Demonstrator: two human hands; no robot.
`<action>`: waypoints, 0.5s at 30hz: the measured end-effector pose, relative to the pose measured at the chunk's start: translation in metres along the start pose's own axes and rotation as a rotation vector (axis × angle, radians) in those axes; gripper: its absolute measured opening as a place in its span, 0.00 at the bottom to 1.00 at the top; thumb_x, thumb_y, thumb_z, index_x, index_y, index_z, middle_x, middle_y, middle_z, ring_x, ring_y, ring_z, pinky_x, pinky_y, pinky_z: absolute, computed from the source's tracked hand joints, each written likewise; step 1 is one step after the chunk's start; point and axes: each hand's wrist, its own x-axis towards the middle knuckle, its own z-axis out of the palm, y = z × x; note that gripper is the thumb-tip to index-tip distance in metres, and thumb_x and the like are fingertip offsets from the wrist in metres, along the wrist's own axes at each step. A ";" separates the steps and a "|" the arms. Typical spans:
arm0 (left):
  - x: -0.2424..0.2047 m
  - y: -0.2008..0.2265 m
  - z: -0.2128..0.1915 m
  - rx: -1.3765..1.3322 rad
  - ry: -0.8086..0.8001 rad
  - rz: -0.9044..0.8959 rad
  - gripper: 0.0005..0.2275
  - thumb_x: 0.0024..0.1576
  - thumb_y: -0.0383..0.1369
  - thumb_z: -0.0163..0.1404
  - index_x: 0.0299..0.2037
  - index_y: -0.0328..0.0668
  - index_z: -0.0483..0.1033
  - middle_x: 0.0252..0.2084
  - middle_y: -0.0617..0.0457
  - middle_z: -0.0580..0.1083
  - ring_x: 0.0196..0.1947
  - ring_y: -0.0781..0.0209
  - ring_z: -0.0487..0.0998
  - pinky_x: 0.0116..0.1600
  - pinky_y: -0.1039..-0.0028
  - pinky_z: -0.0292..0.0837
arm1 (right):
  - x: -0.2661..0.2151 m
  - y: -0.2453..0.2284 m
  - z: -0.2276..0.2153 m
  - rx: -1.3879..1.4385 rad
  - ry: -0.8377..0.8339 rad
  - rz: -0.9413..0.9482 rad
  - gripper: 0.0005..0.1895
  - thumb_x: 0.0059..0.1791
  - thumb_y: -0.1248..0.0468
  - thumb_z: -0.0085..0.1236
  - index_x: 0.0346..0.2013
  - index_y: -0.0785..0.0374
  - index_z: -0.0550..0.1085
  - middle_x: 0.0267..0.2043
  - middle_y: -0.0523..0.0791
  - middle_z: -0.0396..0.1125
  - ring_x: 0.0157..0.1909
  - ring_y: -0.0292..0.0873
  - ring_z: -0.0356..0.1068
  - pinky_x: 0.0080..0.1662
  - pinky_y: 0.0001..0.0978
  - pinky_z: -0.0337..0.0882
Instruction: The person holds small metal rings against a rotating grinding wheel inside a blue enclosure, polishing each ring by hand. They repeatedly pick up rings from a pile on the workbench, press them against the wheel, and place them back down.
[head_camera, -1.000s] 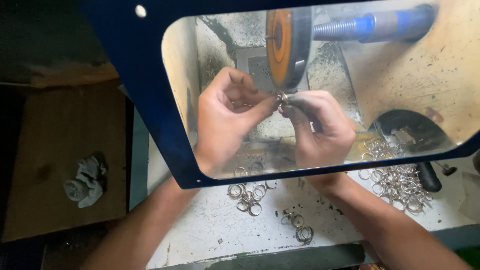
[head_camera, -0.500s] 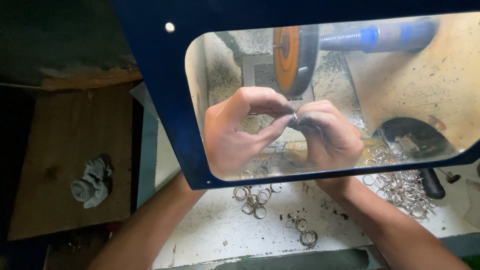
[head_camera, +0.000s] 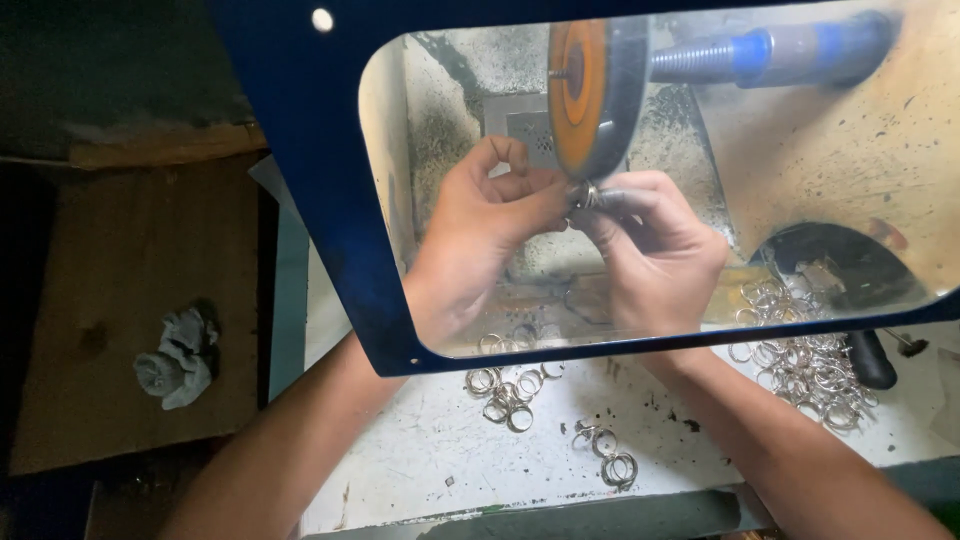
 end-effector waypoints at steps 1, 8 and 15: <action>0.003 -0.004 -0.002 -0.085 0.013 -0.033 0.16 0.49 0.24 0.62 0.39 0.42 0.65 0.39 0.37 0.80 0.34 0.55 0.81 0.45 0.67 0.81 | 0.000 0.002 0.002 0.064 0.018 0.094 0.03 0.54 0.74 0.61 0.43 0.70 0.76 0.43 0.50 0.70 0.43 0.43 0.72 0.47 0.30 0.81; 0.011 -0.015 -0.008 -0.197 0.018 -0.064 0.14 0.50 0.21 0.61 0.38 0.38 0.66 0.38 0.33 0.80 0.32 0.50 0.81 0.44 0.62 0.82 | 0.003 0.013 0.001 0.075 0.002 0.236 0.03 0.54 0.72 0.61 0.37 0.66 0.74 0.40 0.45 0.69 0.37 0.39 0.72 0.44 0.27 0.79; 0.014 -0.017 -0.005 -0.163 0.092 -0.095 0.15 0.48 0.22 0.62 0.37 0.39 0.66 0.38 0.33 0.81 0.34 0.50 0.83 0.46 0.61 0.83 | 0.007 0.013 0.002 0.123 0.031 0.516 0.10 0.50 0.60 0.64 0.37 0.65 0.78 0.33 0.42 0.73 0.33 0.35 0.74 0.35 0.25 0.77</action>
